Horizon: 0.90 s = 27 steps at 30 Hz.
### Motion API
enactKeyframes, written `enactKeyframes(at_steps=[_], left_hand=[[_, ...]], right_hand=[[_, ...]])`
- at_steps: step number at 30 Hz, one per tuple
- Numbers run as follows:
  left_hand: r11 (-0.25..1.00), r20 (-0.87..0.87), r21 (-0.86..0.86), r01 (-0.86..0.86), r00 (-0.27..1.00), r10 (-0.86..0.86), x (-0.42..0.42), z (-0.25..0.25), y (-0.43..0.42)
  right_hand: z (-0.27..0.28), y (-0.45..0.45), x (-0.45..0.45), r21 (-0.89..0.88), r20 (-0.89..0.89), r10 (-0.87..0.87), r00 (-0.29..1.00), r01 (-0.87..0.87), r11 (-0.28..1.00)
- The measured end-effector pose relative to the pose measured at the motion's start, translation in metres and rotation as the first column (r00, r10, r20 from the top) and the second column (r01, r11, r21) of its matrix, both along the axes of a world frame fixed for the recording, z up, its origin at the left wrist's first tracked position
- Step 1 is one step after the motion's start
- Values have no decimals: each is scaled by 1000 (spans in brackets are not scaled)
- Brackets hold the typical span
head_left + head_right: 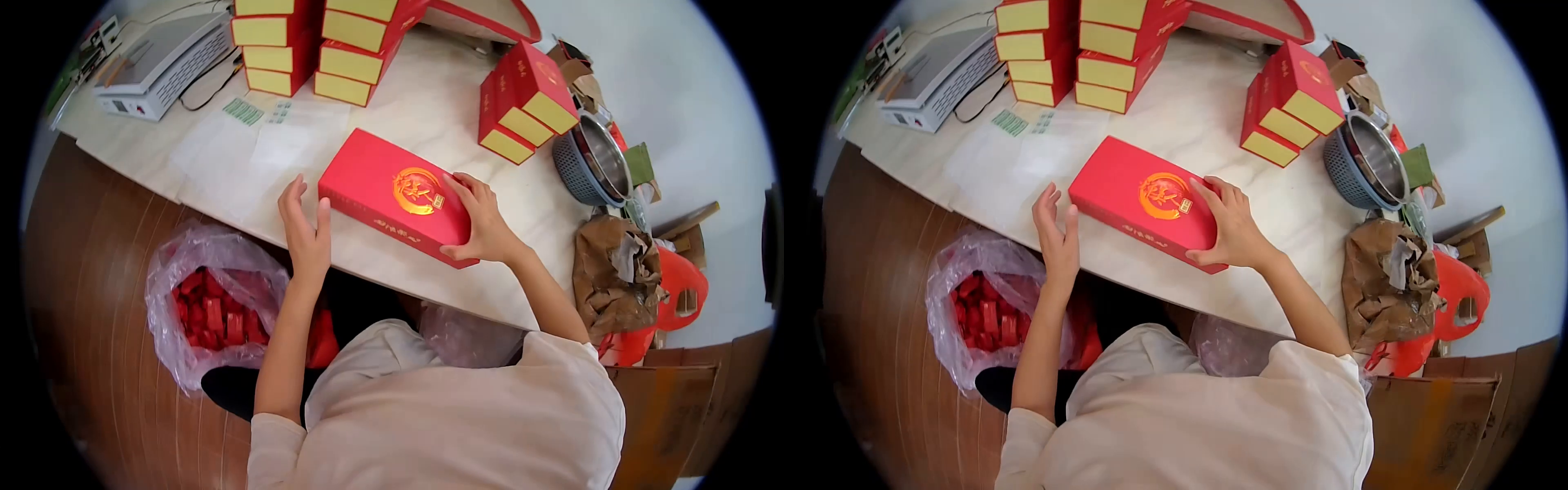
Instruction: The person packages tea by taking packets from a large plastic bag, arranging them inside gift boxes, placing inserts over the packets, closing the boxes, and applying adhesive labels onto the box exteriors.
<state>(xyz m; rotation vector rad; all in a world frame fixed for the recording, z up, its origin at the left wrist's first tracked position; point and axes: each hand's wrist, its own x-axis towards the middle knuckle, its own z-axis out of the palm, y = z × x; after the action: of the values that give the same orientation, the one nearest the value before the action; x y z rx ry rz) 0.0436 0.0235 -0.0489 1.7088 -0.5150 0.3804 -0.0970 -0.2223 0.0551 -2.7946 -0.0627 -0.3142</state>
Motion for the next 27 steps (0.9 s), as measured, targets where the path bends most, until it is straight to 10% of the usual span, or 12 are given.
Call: enactKeyframes(at_steps=[4, 9, 12, 14, 16, 20, 22, 25, 26, 27], left_hand=[[994, -56, 108, 29, 998, -23, -13, 2, 5], [990, -100, 140, -7, 995, 21, -25, 4, 1], [993, -292, -74, 87, 951, -105, -40, 11, 2], [993, -264, -37, 114, 957, -119, -51, 31, 6], [909, -522, -357, 217, 760, -387, -62, 70, 13], [731, -305, -593, 339, 745, -593, -59, 128, 15], [654, -187, -670, 352, 772, -608, -48, 139, -3], [762, 330, -378, 526, 846, -419, -15, 139, -26], [956, 384, 55, 287, 878, -285, -6, 142, -28], [892, 482, 447, -68, 858, -176, 4, 145, -28]], right_hand=[[-7, -15, 13, 60, 13, 185, 983, -186, 981], [-50, -58, 32, 353, 156, -141, 978, 78, 932], [-59, -59, 33, 905, -12, -331, 943, 151, 398], [-54, -56, 29, 976, -94, -315, 944, 150, 158], [-53, -55, 22, 966, -85, -302, 950, 153, 208], [-67, -56, 11, 923, -225, -306, 925, 303, 236], [-46, -43, 15, 849, -206, -222, 953, 287, 444], [-43, -46, 18, 810, -237, -170, 957, 291, 509], [-43, -46, 18, 794, -232, -168, 958, 286, 536], [-42, -45, 18, 777, -226, -163, 960, 278, 564]])
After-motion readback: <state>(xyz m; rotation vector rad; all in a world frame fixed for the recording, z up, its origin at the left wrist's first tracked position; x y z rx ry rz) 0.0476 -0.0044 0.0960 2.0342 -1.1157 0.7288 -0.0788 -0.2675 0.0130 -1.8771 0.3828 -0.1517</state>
